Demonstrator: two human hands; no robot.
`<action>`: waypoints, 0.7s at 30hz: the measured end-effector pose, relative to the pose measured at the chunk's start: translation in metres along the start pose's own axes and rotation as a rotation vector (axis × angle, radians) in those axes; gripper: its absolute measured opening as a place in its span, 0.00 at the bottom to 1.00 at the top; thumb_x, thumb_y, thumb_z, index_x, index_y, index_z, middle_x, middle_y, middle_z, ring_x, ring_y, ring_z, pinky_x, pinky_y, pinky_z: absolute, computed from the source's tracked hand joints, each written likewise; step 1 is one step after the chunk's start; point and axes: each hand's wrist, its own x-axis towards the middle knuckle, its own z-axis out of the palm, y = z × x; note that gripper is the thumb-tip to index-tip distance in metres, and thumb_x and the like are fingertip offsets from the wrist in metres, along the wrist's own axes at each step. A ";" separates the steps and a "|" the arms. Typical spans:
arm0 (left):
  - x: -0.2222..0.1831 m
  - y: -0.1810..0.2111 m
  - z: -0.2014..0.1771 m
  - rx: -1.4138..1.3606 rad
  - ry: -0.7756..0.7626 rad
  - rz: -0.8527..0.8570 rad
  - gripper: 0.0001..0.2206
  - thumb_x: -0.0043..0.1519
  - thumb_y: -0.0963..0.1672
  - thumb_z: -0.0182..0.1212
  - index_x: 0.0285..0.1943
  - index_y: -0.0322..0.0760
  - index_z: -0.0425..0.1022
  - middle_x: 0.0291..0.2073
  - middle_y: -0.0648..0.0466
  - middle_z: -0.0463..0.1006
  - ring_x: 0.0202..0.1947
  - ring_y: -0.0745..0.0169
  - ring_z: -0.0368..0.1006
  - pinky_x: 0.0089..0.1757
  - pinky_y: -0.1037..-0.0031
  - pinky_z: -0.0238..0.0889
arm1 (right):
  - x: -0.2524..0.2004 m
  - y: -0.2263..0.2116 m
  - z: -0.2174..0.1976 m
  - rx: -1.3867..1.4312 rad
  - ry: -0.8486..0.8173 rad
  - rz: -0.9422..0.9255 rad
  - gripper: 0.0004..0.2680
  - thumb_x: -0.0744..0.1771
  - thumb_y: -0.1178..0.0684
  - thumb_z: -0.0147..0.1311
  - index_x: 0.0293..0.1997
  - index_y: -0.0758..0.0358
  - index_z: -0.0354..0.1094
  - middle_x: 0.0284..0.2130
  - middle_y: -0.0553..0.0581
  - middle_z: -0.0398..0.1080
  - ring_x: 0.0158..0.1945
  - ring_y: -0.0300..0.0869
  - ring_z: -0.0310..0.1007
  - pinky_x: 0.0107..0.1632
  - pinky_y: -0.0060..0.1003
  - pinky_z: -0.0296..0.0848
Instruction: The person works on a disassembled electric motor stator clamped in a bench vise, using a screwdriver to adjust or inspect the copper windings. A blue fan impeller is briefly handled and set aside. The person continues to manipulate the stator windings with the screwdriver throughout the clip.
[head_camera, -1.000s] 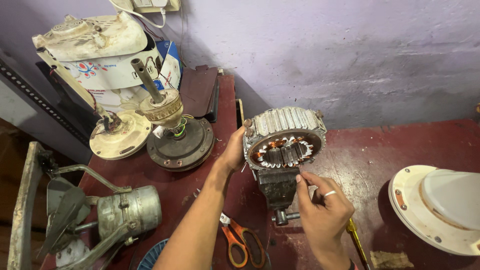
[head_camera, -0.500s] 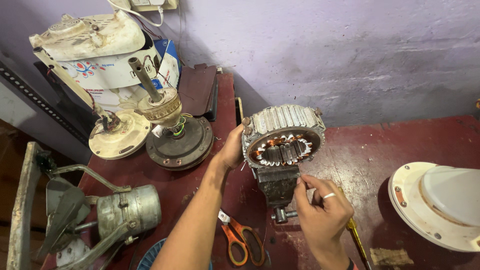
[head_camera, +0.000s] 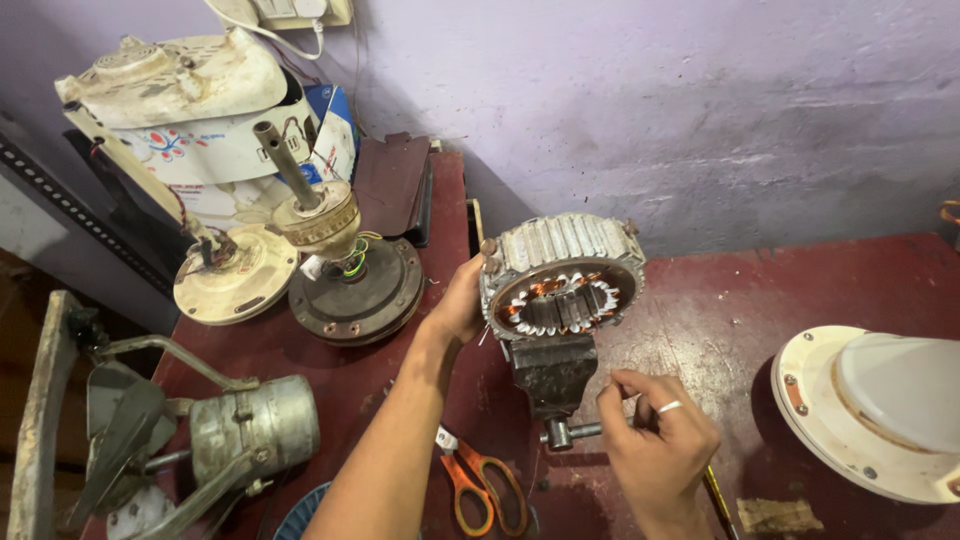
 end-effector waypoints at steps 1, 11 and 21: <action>0.001 -0.002 -0.003 -0.042 -0.011 0.034 0.25 0.68 0.51 0.43 0.70 0.33 0.66 0.63 0.41 0.72 0.63 0.50 0.69 0.63 0.57 0.62 | 0.000 -0.005 0.000 0.010 0.022 0.012 0.05 0.61 0.64 0.63 0.37 0.65 0.78 0.20 0.50 0.69 0.18 0.31 0.58 0.20 0.29 0.51; 0.002 -0.008 -0.007 -0.053 -0.004 0.024 0.25 0.69 0.52 0.43 0.64 0.30 0.72 0.57 0.45 0.78 0.57 0.55 0.74 0.58 0.61 0.67 | 0.014 -0.018 -0.009 0.023 -0.001 0.089 0.06 0.59 0.62 0.65 0.35 0.64 0.77 0.23 0.50 0.73 0.19 0.33 0.64 0.24 0.30 0.62; -0.011 0.012 0.016 0.022 0.057 0.079 0.23 0.68 0.51 0.46 0.62 0.30 0.73 0.55 0.45 0.79 0.53 0.57 0.76 0.55 0.62 0.69 | 0.010 -0.020 -0.021 0.005 -0.052 0.134 0.06 0.61 0.59 0.65 0.38 0.64 0.77 0.24 0.51 0.73 0.20 0.33 0.65 0.23 0.30 0.63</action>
